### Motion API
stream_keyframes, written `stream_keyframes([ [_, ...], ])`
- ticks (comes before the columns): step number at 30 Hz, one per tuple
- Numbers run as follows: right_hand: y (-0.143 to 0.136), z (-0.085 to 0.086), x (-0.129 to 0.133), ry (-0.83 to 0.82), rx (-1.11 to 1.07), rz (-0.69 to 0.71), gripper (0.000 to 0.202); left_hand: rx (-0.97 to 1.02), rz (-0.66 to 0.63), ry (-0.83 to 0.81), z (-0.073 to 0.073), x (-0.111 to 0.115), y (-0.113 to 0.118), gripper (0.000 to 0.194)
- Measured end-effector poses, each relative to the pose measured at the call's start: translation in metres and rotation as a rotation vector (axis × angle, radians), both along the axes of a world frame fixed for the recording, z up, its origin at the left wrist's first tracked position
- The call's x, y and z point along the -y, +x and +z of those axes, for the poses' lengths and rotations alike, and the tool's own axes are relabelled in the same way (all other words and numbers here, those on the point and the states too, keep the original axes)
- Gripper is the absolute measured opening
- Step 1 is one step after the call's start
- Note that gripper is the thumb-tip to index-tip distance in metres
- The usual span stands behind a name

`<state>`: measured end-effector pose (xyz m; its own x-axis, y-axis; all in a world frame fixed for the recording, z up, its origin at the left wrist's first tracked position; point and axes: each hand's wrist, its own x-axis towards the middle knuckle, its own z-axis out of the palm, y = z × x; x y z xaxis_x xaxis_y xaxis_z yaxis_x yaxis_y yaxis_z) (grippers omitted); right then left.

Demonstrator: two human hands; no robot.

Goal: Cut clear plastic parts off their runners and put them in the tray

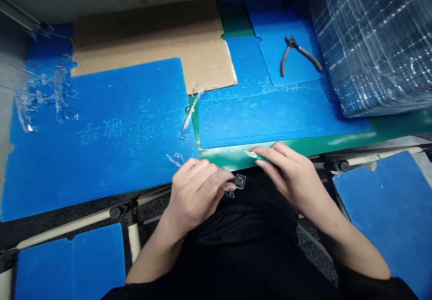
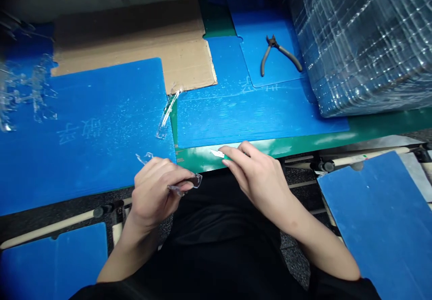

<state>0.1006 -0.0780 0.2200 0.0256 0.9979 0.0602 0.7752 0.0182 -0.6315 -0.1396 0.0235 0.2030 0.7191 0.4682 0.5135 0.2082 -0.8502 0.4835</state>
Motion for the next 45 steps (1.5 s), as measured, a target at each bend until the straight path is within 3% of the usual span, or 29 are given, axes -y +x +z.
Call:
stream_keyframes([
  [7,-0.002,0.009,0.004,0.019,-0.263,0.043,0.034,0.072,-0.218,-0.629,0.000,0.006,0.006,0.025],
  [12,-0.009,0.017,0.012,0.081,-0.238,0.172,0.023,0.232,-0.229,-0.744,-0.002,0.010,0.006,0.028],
  [21,-0.017,0.022,0.013,0.240,-0.151,0.223,0.024,0.318,-0.257,-0.808,-0.003,0.015,0.010,0.033],
  [36,-0.014,0.022,0.013,0.110,-0.436,0.301,0.027,0.302,-0.315,-0.815,0.000,0.014,0.013,0.033],
  [45,-0.022,0.024,0.017,0.029,-0.566,0.245,0.027,0.292,-0.281,-0.776,-0.003,0.014,0.012,0.035],
])
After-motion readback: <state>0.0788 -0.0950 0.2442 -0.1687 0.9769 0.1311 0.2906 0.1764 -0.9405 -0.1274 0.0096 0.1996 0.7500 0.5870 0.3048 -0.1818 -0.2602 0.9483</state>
